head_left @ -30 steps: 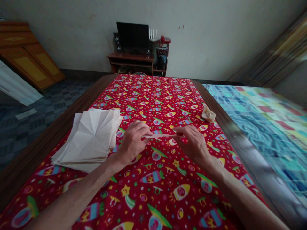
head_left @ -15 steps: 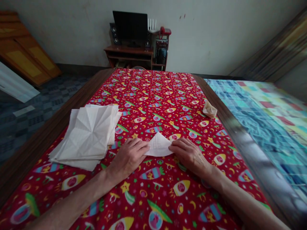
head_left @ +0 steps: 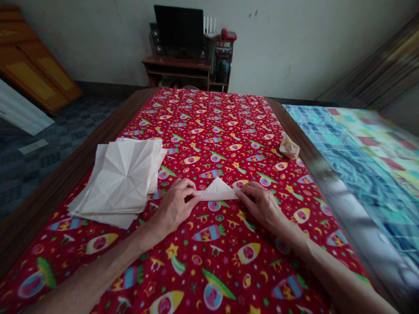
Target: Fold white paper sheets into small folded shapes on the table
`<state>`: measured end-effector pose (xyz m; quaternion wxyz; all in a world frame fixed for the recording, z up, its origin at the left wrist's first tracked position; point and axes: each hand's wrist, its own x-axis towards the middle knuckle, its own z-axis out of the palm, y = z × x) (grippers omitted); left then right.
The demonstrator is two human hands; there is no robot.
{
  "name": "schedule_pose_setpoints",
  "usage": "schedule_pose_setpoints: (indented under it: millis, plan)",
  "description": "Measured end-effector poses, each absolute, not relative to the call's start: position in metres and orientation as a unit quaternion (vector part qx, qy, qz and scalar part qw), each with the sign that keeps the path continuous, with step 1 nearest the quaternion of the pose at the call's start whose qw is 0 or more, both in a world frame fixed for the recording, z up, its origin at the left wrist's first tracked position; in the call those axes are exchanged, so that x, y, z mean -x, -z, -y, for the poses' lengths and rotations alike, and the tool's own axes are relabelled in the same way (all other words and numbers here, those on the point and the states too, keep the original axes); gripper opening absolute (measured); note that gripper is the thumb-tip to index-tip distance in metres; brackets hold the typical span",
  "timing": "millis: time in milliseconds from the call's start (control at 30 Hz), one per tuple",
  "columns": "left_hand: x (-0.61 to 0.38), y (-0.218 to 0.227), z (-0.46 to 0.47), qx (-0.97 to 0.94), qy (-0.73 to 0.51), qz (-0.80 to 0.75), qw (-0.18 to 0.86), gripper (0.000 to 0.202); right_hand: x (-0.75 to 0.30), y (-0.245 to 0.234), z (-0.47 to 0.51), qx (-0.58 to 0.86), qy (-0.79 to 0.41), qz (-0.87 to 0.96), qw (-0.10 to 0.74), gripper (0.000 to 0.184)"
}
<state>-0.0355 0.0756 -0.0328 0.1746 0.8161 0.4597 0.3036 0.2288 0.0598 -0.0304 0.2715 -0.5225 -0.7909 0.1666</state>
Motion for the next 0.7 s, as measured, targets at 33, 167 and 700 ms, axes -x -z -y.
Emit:
schedule_pose_setpoints:
  millis: [33, 167, 700]
  plan:
    - [0.035, 0.032, -0.075, -0.817, -0.301, -0.463, 0.169, 0.019, -0.227, 0.029, -0.060, 0.528, -0.152, 0.794, 0.261, 0.026]
    - [0.032, 0.029, -0.074, -0.821, -0.282, -0.476, 0.136, 0.018, -0.220, 0.022, -0.059, 0.544, -0.081, 0.807, 0.214, 0.026]
    - [0.027, 0.033, -0.075, -0.825, -0.255, -0.502, 0.047, 0.025, -0.215, 0.020, -0.066, 0.557, 0.023, 0.824, 0.102, 0.028]
